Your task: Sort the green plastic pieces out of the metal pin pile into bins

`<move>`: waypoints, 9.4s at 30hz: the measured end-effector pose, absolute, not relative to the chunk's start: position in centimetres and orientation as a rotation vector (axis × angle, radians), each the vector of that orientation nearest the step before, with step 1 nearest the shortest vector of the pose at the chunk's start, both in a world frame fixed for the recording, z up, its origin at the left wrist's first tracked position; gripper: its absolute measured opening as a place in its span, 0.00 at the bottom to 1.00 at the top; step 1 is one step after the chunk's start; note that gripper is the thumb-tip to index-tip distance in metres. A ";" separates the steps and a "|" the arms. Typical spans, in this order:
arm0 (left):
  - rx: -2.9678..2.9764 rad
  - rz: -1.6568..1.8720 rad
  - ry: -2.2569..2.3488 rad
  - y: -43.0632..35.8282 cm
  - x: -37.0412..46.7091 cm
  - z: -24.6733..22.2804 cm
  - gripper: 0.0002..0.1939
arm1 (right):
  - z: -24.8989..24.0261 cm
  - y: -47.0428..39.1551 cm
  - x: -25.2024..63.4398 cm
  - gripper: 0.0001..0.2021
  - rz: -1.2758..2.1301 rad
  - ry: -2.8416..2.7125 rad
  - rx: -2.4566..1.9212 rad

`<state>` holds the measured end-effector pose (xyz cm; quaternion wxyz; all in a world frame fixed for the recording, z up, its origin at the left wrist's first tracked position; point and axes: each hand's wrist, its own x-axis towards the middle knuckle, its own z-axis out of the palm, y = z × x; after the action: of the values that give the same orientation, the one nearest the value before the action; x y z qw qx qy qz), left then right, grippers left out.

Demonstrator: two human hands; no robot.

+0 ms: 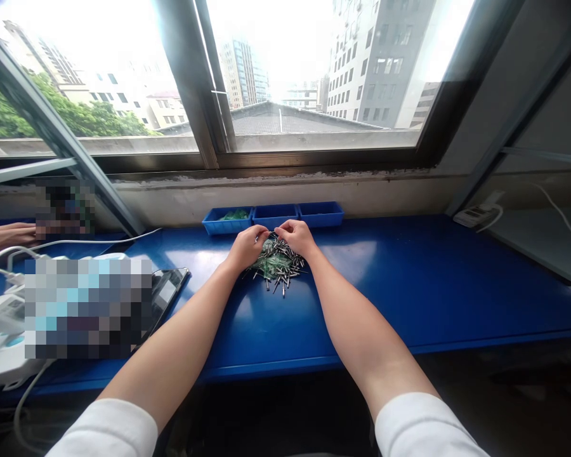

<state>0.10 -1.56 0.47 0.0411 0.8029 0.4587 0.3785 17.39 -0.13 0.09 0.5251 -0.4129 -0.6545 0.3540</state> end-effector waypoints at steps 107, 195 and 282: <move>2.231 1.235 1.707 -0.5 -0.8 0.3 0.17 | 0.4 0.5 18.4 0.16 0.616 -1.464 -1.076; 2.130 0.780 1.869 0.0 -1.4 -0.3 0.17 | -0.7 0.7 18.9 0.13 0.375 -2.105 -1.557; 2.017 0.783 1.918 0.5 -2.7 -0.6 0.21 | -0.3 1.5 20.8 0.26 0.124 -1.401 -1.704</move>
<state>-2.69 0.45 -0.61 0.1246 0.6921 0.6582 0.2687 20.79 1.49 -0.30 0.4494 -0.6891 -0.5663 0.0501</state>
